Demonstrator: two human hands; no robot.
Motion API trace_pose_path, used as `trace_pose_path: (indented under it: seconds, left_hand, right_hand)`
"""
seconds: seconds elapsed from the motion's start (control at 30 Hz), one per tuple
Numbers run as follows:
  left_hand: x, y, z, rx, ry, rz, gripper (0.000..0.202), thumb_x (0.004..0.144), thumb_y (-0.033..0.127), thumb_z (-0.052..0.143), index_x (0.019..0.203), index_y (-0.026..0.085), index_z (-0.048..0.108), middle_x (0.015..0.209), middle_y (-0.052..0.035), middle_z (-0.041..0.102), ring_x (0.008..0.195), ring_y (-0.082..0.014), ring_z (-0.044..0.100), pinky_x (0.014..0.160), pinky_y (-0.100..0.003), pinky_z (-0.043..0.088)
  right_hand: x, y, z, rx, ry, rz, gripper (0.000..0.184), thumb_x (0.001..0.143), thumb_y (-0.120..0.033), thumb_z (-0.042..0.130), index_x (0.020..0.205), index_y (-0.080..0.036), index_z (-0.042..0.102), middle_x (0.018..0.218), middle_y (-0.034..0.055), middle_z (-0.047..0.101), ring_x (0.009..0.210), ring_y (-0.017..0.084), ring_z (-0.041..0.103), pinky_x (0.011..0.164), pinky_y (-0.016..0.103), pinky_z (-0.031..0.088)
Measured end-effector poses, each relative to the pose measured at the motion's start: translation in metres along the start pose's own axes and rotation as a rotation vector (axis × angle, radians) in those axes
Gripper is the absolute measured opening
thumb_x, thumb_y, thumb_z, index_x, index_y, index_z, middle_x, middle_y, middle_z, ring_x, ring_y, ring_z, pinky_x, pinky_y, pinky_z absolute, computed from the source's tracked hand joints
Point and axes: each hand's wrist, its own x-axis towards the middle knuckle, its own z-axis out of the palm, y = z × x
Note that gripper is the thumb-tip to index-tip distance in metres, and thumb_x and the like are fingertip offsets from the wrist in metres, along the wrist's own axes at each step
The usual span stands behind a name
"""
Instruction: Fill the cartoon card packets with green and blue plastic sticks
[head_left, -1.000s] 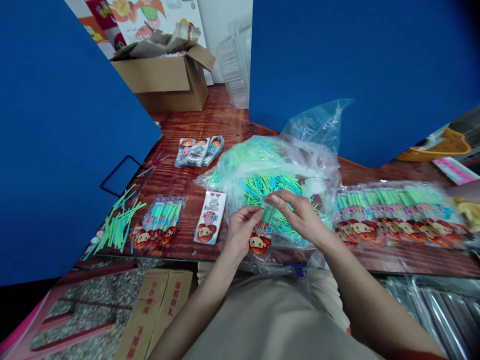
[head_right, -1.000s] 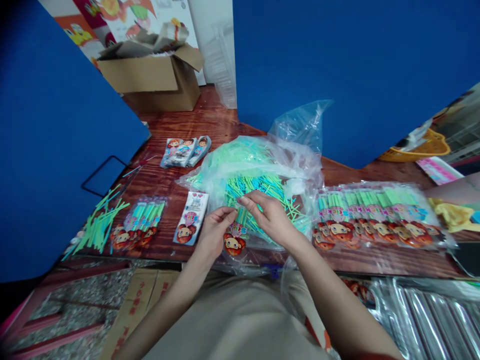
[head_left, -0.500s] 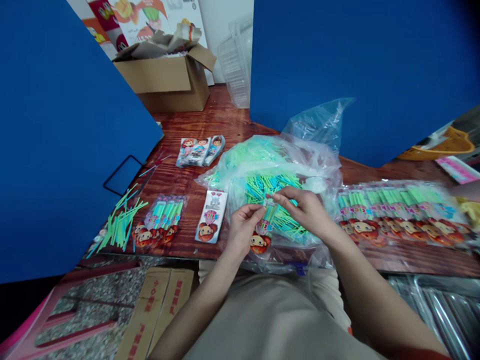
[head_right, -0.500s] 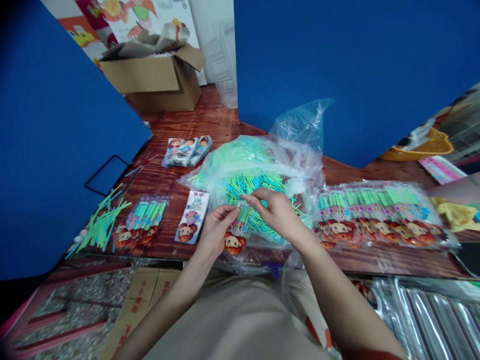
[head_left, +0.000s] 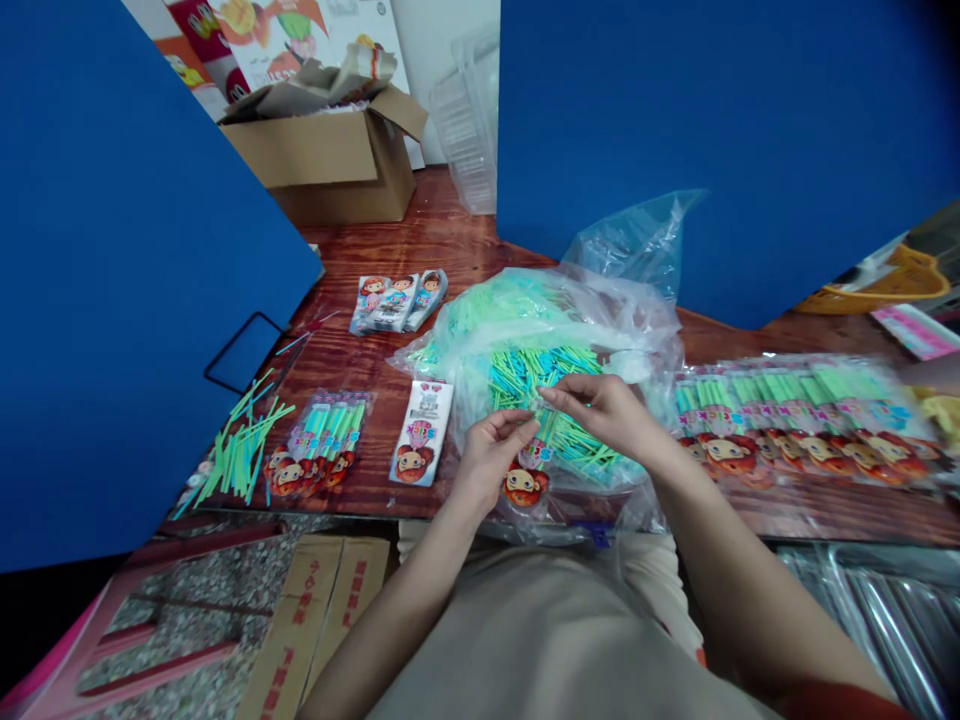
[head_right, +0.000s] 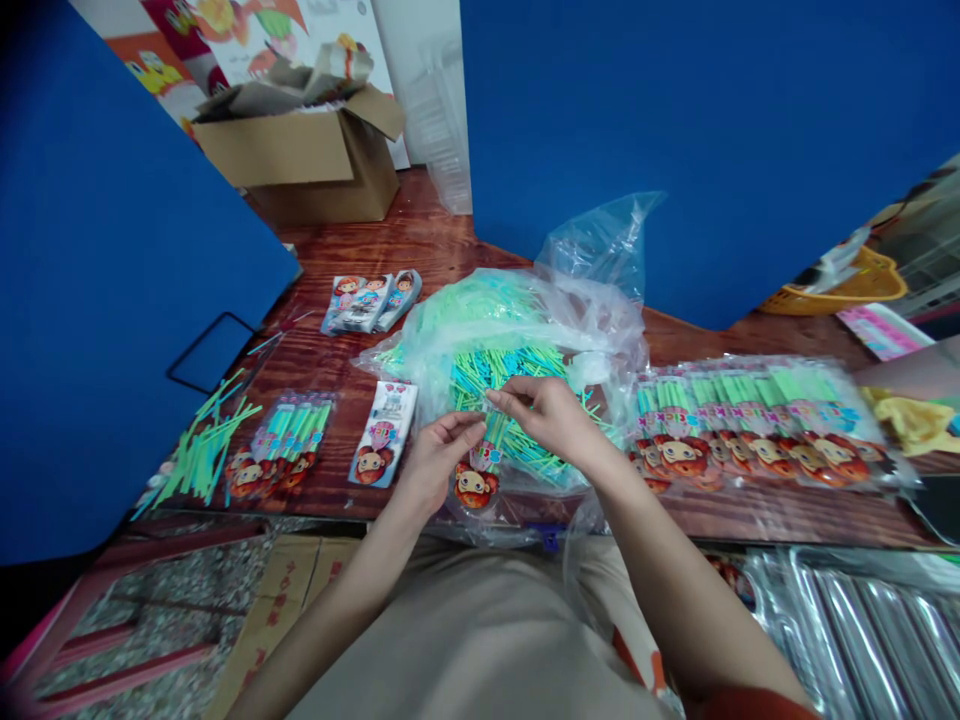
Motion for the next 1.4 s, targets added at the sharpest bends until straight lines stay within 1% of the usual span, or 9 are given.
trace_pose_path:
  seconds: [0.1, 0.2, 0.37, 0.43, 0.57, 0.8, 1.0, 1.17, 1.4]
  left_hand:
    - [0.001, -0.005, -0.005, 0.042, -0.069, -0.098, 0.04, 0.048, 0.031, 0.091, 0.078, 0.013, 0.073, 0.065, 0.0008, 0.066, 0.058, -0.0103, 0.055, 0.06, -0.024, 0.041]
    - [0.002, -0.009, -0.008, 0.046, -0.057, -0.092, 0.039, 0.048, 0.033, 0.092, 0.072, 0.012, 0.07, 0.062, 0.0023, 0.063, 0.055, -0.0087, 0.052, 0.056, -0.022, 0.039]
    - [0.001, -0.007, -0.004, 0.012, -0.044, -0.1, 0.043, 0.047, 0.037, 0.092, 0.073, 0.013, 0.067, 0.058, 0.0038, 0.061, 0.05, -0.0079, 0.05, 0.051, -0.022, 0.037]
    - [0.001, -0.006, -0.003, 0.001, -0.022, -0.1, 0.043, 0.046, 0.036, 0.092, 0.073, 0.013, 0.066, 0.058, 0.0039, 0.061, 0.049, -0.0078, 0.05, 0.05, -0.021, 0.037]
    - [0.001, -0.009, -0.003, 0.012, -0.014, -0.097, 0.042, 0.047, 0.036, 0.091, 0.073, 0.013, 0.067, 0.059, 0.0039, 0.061, 0.05, -0.0077, 0.051, 0.051, -0.021, 0.039]
    - [0.0, -0.011, -0.004, 0.099, 0.0, -0.042, 0.04, 0.049, 0.034, 0.09, 0.074, 0.012, 0.067, 0.06, 0.0034, 0.062, 0.055, -0.0086, 0.053, 0.055, -0.021, 0.039]
    - [-0.002, -0.011, -0.004, 0.1, -0.002, -0.098, 0.042, 0.048, 0.035, 0.09, 0.074, 0.013, 0.066, 0.059, 0.0034, 0.061, 0.053, -0.0101, 0.053, 0.05, -0.022, 0.039]
    - [0.0, -0.01, -0.006, 0.084, -0.029, -0.068, 0.04, 0.05, 0.036, 0.09, 0.073, 0.013, 0.066, 0.058, 0.0036, 0.062, 0.051, -0.0085, 0.052, 0.051, -0.022, 0.039]
    - [0.0, -0.006, -0.003, 0.052, -0.038, -0.062, 0.042, 0.048, 0.035, 0.092, 0.072, 0.013, 0.066, 0.058, 0.0031, 0.063, 0.052, -0.0086, 0.053, 0.051, -0.021, 0.04]
  right_hand:
    - [0.0, 0.005, 0.0, 0.06, -0.017, 0.02, 0.05, 0.088, -0.06, 0.055, 0.06, -0.019, 0.048, 0.056, -0.0042, 0.034, 0.055, 0.011, 0.032, 0.053, 0.027, 0.026]
    - [-0.001, 0.01, 0.001, 0.082, -0.102, 0.006, 0.049, 0.089, -0.057, 0.057, 0.06, -0.018, 0.05, 0.056, -0.0048, 0.033, 0.055, 0.01, 0.031, 0.052, 0.026, 0.025]
    - [-0.003, 0.018, 0.003, 0.247, -0.04, 0.026, 0.038, 0.091, -0.053, 0.056, 0.09, -0.017, 0.066, 0.076, 0.001, 0.058, 0.07, 0.014, 0.051, 0.065, 0.027, 0.04]
    - [-0.004, 0.02, 0.004, 0.241, -0.037, 0.024, 0.038, 0.091, -0.053, 0.056, 0.091, -0.017, 0.066, 0.077, 0.0016, 0.059, 0.071, 0.015, 0.052, 0.066, 0.027, 0.04]
    - [-0.005, 0.017, 0.003, 0.065, -0.055, 0.011, 0.041, 0.091, -0.056, 0.054, 0.077, -0.018, 0.061, 0.062, -0.002, 0.049, 0.058, 0.012, 0.043, 0.056, 0.026, 0.032]
    - [0.0, 0.004, -0.007, -0.344, -0.093, -0.054, 0.047, 0.095, -0.053, 0.046, 0.066, -0.019, 0.056, 0.058, 0.0, 0.05, 0.056, 0.013, 0.044, 0.056, 0.028, 0.025]
    - [0.002, 0.01, -0.007, -0.242, -0.197, -0.059, 0.048, 0.093, -0.054, 0.047, 0.061, -0.019, 0.049, 0.053, -0.0031, 0.041, 0.052, 0.011, 0.038, 0.055, 0.028, 0.025]
    - [-0.001, 0.007, -0.006, -0.097, -0.125, -0.018, 0.051, 0.091, -0.062, 0.047, 0.066, -0.018, 0.055, 0.055, -0.0035, 0.04, 0.054, 0.011, 0.036, 0.053, 0.026, 0.027]
    - [-0.002, 0.012, -0.002, 0.073, -0.135, -0.003, 0.045, 0.089, -0.057, 0.056, 0.068, -0.017, 0.059, 0.059, -0.0033, 0.043, 0.057, 0.011, 0.038, 0.054, 0.026, 0.03]
